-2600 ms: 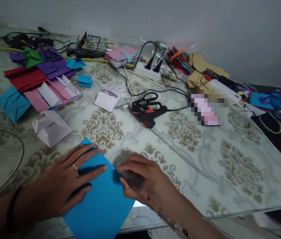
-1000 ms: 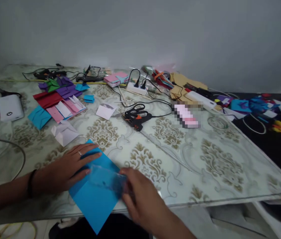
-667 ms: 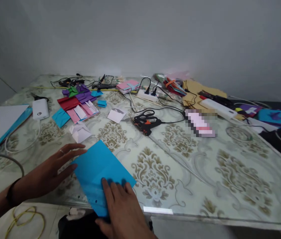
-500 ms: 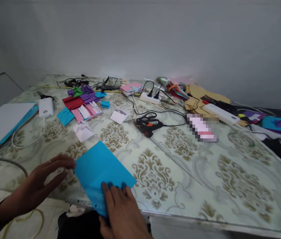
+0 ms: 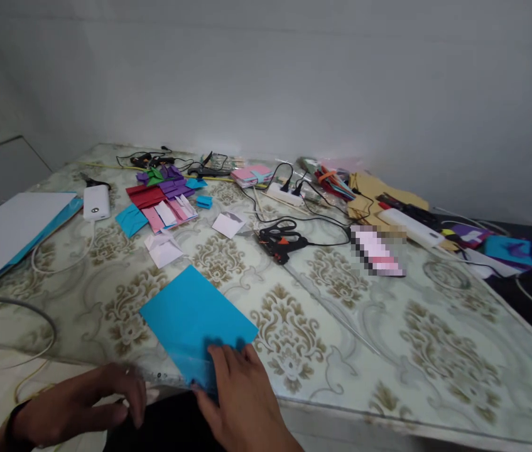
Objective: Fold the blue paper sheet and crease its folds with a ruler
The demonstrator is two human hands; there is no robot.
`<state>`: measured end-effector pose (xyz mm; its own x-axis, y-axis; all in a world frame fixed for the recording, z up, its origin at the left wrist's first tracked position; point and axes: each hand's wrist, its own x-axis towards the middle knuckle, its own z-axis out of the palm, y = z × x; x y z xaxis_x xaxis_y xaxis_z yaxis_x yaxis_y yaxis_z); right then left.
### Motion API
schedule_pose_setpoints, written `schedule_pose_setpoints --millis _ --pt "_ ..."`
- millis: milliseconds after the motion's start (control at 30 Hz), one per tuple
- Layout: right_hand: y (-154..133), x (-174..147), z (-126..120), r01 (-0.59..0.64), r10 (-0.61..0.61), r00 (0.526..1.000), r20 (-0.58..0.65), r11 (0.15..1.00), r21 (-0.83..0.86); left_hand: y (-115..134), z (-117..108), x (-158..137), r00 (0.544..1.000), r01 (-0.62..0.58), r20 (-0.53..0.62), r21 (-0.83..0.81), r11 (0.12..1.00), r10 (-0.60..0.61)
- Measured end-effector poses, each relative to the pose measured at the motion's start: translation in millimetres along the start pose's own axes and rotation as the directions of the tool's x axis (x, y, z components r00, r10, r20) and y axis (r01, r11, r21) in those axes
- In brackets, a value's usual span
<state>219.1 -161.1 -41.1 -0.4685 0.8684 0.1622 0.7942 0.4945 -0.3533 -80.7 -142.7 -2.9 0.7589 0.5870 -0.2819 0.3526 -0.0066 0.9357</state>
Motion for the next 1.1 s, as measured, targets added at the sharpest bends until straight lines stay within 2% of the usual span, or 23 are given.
schedule_pose_setpoints --millis 133,233,367,467,600,767,833,900,1100 --pt "-3.5 -3.0 0.7 0.009 -0.010 1.000 -0.008 0.999 -0.042 1.2 9.0 10.1 0.999 0.032 0.042 0.033 0.999 -0.034" --pt "-4.8 -5.7 1.0 0.025 -0.026 0.999 -0.027 0.999 -0.041 5.2 19.4 19.4 1.000 0.021 0.018 0.000 1.000 -0.021" --pt "5.2 -3.8 -7.9 0.027 -0.026 0.994 -0.108 1.000 0.010 20.2 27.5 30.1 0.995 -0.097 -0.025 -0.127 0.987 0.095" --pt "16.4 1.3 -25.5 -0.026 0.047 0.984 -0.170 0.992 0.123 32.7 23.7 32.6 0.974 -0.206 -0.112 -0.081 0.975 0.196" --pt "24.0 8.0 -54.0 -0.220 0.272 0.956 -0.109 0.912 0.347 46.6 11.1 38.0 0.909 -0.296 -0.278 0.094 0.951 0.311" --pt "23.8 13.2 -73.4 -0.374 0.475 0.879 -0.034 0.734 0.567 60.6 -1.4 60.2 0.760 -0.279 -0.425 0.469 0.838 0.491" --pt "22.7 14.0 -76.0 -0.404 0.535 0.845 -0.024 0.667 0.626 62.4 -2.9 69.7 0.726 -0.245 -0.420 0.582 0.776 0.544" --pt "21.9 13.9 -76.7 -0.421 0.573 0.819 -0.007 0.611 0.671 62.2 -2.1 77.1 0.711 -0.218 -0.398 0.660 0.719 0.580" --pt "21.6 11.3 -71.4 -0.426 0.615 0.787 0.042 0.494 0.758 63.2 4.5 88.3 0.666 -0.168 -0.369 0.773 0.612 0.649"
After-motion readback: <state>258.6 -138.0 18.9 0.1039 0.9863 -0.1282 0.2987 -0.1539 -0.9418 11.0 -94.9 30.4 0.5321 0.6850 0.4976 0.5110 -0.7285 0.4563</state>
